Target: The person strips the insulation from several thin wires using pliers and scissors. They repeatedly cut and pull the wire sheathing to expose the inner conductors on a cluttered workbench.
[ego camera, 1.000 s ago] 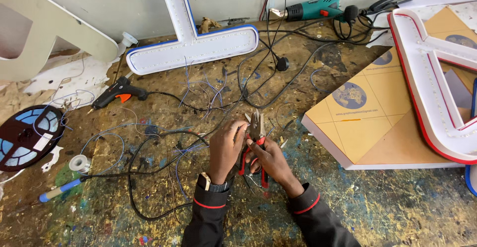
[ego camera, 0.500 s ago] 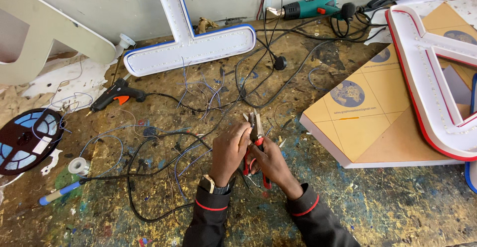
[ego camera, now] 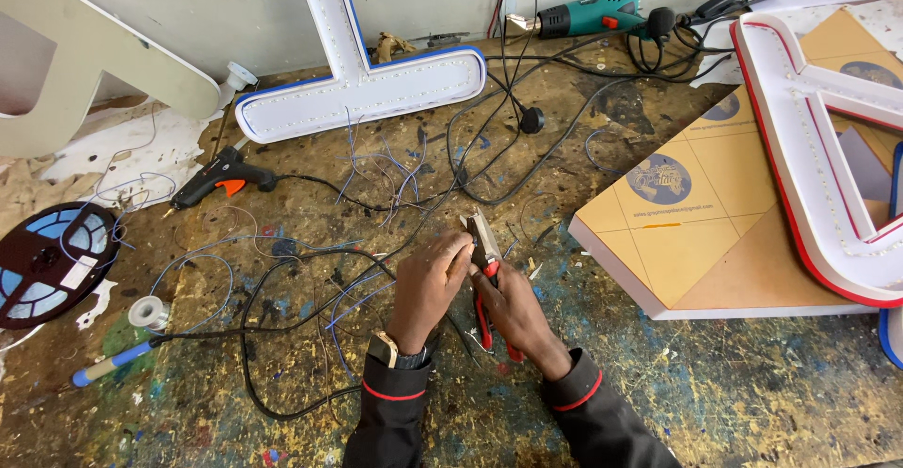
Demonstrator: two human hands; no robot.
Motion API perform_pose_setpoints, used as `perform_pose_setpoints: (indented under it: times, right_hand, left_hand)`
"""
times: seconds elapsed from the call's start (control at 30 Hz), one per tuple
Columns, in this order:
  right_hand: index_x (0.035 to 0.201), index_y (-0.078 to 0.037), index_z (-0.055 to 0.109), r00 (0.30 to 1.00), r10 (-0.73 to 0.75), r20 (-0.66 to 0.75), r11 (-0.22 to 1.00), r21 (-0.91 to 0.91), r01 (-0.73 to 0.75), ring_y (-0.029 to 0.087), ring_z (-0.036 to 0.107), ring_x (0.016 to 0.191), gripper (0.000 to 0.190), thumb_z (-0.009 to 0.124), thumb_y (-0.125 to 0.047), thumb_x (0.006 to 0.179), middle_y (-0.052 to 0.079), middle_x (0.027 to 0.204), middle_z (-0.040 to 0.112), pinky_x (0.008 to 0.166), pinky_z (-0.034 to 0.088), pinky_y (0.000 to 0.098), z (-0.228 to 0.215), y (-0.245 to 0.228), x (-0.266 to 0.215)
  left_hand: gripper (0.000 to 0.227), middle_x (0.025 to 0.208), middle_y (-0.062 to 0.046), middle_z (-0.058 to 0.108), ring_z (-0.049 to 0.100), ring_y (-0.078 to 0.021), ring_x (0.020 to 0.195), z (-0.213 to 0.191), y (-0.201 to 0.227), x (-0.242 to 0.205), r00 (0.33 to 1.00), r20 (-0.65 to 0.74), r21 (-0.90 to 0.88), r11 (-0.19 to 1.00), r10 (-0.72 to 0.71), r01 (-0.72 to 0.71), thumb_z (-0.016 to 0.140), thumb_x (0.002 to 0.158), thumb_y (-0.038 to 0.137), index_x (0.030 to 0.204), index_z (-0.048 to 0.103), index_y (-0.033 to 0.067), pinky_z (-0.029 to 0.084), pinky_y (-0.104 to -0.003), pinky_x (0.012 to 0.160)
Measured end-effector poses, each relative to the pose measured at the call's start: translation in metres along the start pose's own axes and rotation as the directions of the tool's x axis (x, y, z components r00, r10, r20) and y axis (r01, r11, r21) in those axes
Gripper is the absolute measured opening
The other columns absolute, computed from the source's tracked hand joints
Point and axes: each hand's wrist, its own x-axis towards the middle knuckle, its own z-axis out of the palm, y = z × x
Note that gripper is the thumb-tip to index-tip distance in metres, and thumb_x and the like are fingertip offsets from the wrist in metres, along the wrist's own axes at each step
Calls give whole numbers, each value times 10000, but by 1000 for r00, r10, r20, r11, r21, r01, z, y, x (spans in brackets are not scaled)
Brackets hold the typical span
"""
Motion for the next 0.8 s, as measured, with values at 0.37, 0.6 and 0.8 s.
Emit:
perform_pose_setpoints:
  times: [0.37, 0.6, 0.8]
  right_hand:
    - [876, -48, 678, 981, 179, -73, 983, 52, -176, 268, 646, 696, 378, 685, -340, 1116, 134, 660, 657, 714, 564, 426, -2, 3, 0]
    - [724, -123, 704, 977, 180, -117, 975, -112, -193, 240, 651, 626, 398, 930, -400, 897, 97, 599, 682, 671, 562, 414, 22, 42, 21]
    - [978, -28, 701, 988, 72, -137, 951, -290, -110, 559, 777, 937, 460, 846, -460, 913, 308, 894, 766, 828, 591, 634, 28, 40, 35]
  left_hand:
    - [474, 708, -24, 590, 562, -177, 649, -33, 35, 5, 954, 224, -143, 962, -199, 234, 589, 1160, 535, 883, 691, 165, 504, -383, 707]
    - [246, 1340, -227, 723, 709, -377, 1350, 17, 51, 8, 884, -282, -687, 722, -372, 85, 535, 1208, 93, 1343, 706, -20, 506, -574, 1247]
    - [499, 850, -42, 569, 668, -241, 888, 76, 2, -2, 850, -178, -981, 157, -496, -114, 325, 1256, 468, 1246, 584, 41, 554, -426, 966]
